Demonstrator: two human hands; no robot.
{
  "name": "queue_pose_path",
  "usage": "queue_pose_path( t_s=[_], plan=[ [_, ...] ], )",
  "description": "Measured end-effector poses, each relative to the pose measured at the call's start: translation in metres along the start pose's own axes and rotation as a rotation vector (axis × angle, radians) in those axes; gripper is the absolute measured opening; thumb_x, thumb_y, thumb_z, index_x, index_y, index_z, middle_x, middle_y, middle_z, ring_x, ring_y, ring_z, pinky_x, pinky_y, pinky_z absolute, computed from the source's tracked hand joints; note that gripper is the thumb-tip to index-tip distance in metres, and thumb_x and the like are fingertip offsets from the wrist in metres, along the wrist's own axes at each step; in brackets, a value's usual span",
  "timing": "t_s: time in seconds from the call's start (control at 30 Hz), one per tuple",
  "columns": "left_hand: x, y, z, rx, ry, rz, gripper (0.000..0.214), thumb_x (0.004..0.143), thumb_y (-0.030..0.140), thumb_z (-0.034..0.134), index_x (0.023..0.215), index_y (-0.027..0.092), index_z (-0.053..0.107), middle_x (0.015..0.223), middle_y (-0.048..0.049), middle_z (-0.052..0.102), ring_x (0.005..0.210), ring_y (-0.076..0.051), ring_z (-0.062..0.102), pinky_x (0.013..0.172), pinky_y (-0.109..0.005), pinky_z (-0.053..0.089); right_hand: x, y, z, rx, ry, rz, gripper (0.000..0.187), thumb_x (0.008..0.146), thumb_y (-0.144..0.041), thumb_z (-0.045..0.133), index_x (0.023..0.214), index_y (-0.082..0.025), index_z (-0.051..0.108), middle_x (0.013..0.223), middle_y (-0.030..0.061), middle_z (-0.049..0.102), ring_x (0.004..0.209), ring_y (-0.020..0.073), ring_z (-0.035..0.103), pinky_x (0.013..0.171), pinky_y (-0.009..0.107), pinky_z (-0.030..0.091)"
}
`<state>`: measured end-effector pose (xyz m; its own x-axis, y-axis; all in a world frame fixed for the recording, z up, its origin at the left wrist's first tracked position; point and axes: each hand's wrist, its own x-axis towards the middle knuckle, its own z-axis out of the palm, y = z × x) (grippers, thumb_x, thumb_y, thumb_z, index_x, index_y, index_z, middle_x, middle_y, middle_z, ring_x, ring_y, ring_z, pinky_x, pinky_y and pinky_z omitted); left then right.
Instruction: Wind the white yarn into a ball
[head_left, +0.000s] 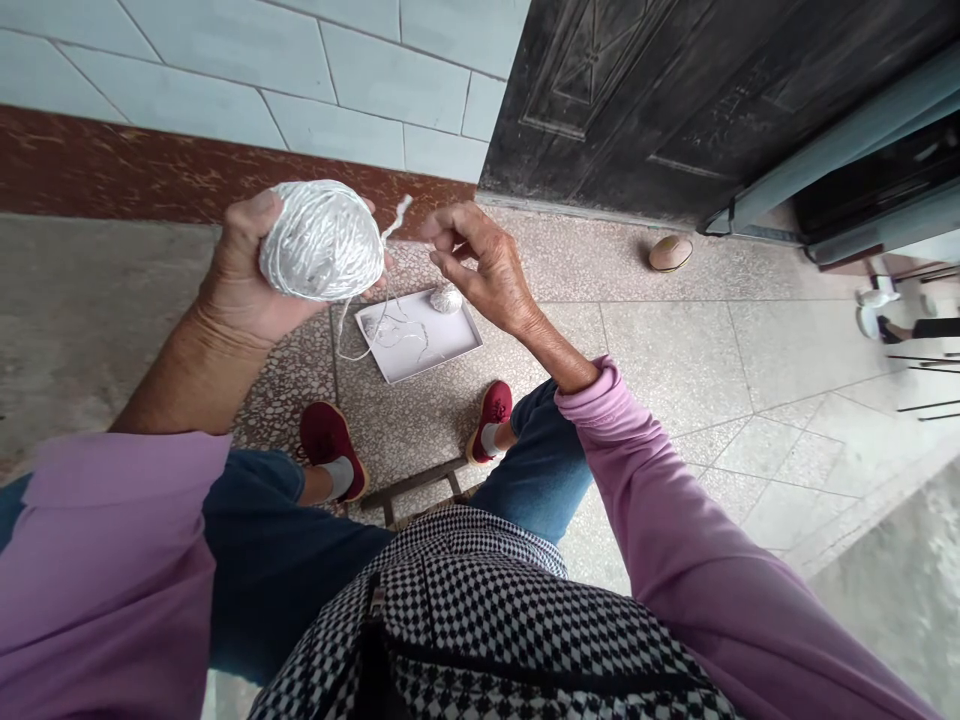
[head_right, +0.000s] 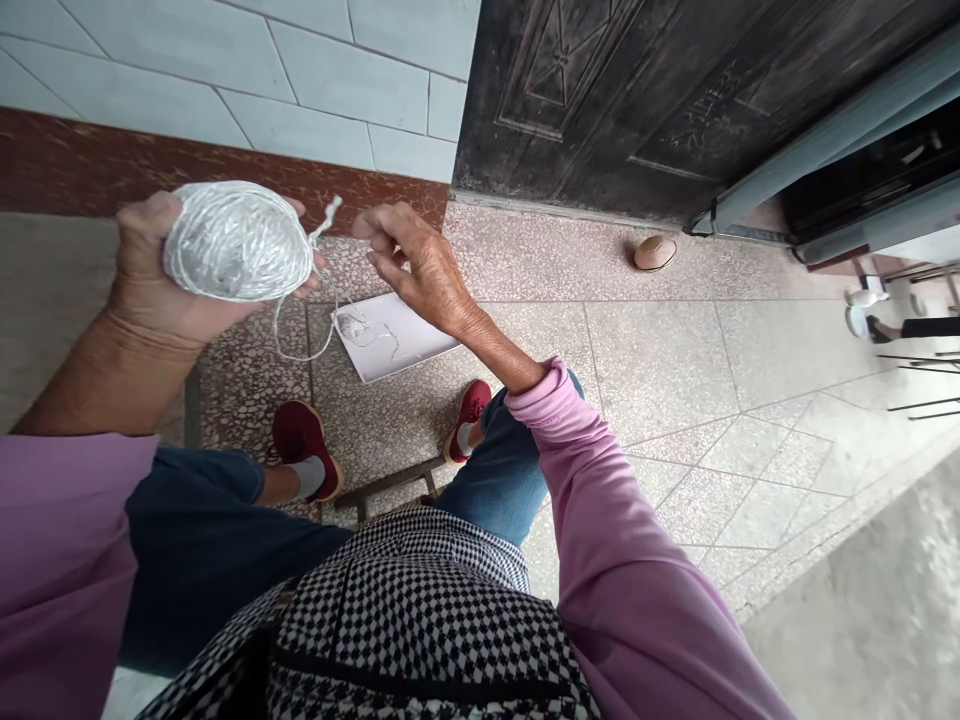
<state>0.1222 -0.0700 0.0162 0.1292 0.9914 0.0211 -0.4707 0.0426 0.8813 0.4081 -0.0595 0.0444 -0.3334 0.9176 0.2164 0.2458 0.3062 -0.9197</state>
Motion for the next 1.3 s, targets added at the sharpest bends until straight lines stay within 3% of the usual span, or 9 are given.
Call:
queue_pose_path(
  t_s=[0.1,0.27,0.47,0.67,0.83,0.93,1.07,1.2,1.3],
  plan=[
    [0.0,0.005,0.001,0.013,0.003,0.015,0.082,0.085,0.09,0.089,0.125,0.019,0.097,0.135,-0.0245,0.089,0.127,-0.056,0.082,0.094,-0.069,0.082,-0.001,-0.005,0.001,0.153,0.014,0.139,0.059,0.103,-0.084,0.107,0.119,-0.035,0.078,0.12,0.0084,0.085,0.112,0.0337,0.079,0.085,0.043,0.074],
    [-0.005,0.006,0.006,0.069,-0.082,0.013,0.068,0.082,0.081,0.094,0.115,0.022,0.092,0.113,-0.0237,0.089,0.156,-0.063,0.076,0.129,-0.08,0.074,0.003,-0.009,0.006,0.28,-0.013,0.356,0.079,0.102,-0.102,0.103,0.099,-0.032,0.067,0.094,0.0043,0.076,0.083,0.0237,0.073,0.067,0.035,0.064],
    [-0.008,-0.011,-0.007,0.178,-0.21,-0.113,0.071,0.077,0.079,0.098,0.117,0.021,0.089,0.108,-0.0226,0.089,0.135,-0.058,0.087,0.116,-0.072,0.08,0.004,-0.014,0.012,0.267,-0.109,0.407,0.08,0.113,-0.096,0.102,0.093,-0.032,0.058,0.075,-0.0037,0.065,0.073,0.0176,0.063,0.062,0.031,0.055],
    [-0.005,-0.006,-0.004,0.123,-0.181,-0.087,0.068,0.078,0.076,0.102,0.113,0.02,0.085,0.109,-0.0243,0.088,0.145,-0.062,0.084,0.128,-0.079,0.075,0.007,-0.011,0.006,0.331,-0.157,0.358,0.071,0.088,-0.082,0.119,0.1,-0.031,0.071,0.085,-0.002,0.079,0.081,0.018,0.074,0.068,0.032,0.062],
    [-0.01,0.003,0.014,0.012,-0.017,0.029,0.059,0.084,0.078,0.091,0.105,0.023,0.088,0.121,-0.0272,0.091,0.163,-0.065,0.072,0.134,-0.085,0.07,0.005,-0.003,0.006,0.273,-0.193,0.286,0.046,0.095,-0.065,0.107,0.106,-0.029,0.08,0.096,0.0013,0.087,0.092,0.019,0.082,0.074,0.03,0.065],
    [-0.011,0.004,0.015,0.028,-0.022,0.002,0.059,0.084,0.08,0.091,0.104,0.024,0.09,0.12,-0.0262,0.091,0.161,-0.066,0.072,0.133,-0.088,0.07,0.003,0.001,0.011,0.18,-0.173,0.262,0.035,0.101,-0.056,0.102,0.102,-0.03,0.078,0.094,0.0029,0.084,0.101,0.0239,0.086,0.081,0.033,0.068],
    [-0.009,0.003,0.007,0.047,-0.067,-0.048,0.064,0.084,0.082,0.092,0.112,0.024,0.09,0.119,-0.0251,0.09,0.154,-0.066,0.076,0.129,-0.092,0.07,0.003,0.004,0.012,0.116,-0.099,0.197,0.035,0.102,-0.059,0.098,0.1,-0.033,0.075,0.092,0.0027,0.083,0.11,0.0279,0.087,0.09,0.037,0.07],
    [-0.003,-0.001,-0.002,0.053,-0.056,-0.044,0.069,0.084,0.079,0.096,0.125,0.024,0.091,0.126,-0.0235,0.09,0.151,-0.063,0.078,0.128,-0.09,0.071,0.001,0.0,0.008,0.097,-0.062,0.099,0.038,0.093,-0.067,0.096,0.094,-0.035,0.076,0.1,0.0042,0.09,0.123,0.0271,0.087,0.093,0.035,0.069],
    [0.001,-0.005,-0.007,0.052,-0.017,-0.03,0.071,0.086,0.085,0.093,0.124,0.025,0.092,0.133,-0.0235,0.089,0.143,-0.061,0.08,0.116,-0.088,0.076,-0.002,-0.008,0.009,0.134,-0.084,0.134,0.038,0.087,-0.068,0.094,0.095,-0.036,0.075,0.107,0.0053,0.093,0.119,0.0279,0.087,0.091,0.037,0.07]
  ],
)
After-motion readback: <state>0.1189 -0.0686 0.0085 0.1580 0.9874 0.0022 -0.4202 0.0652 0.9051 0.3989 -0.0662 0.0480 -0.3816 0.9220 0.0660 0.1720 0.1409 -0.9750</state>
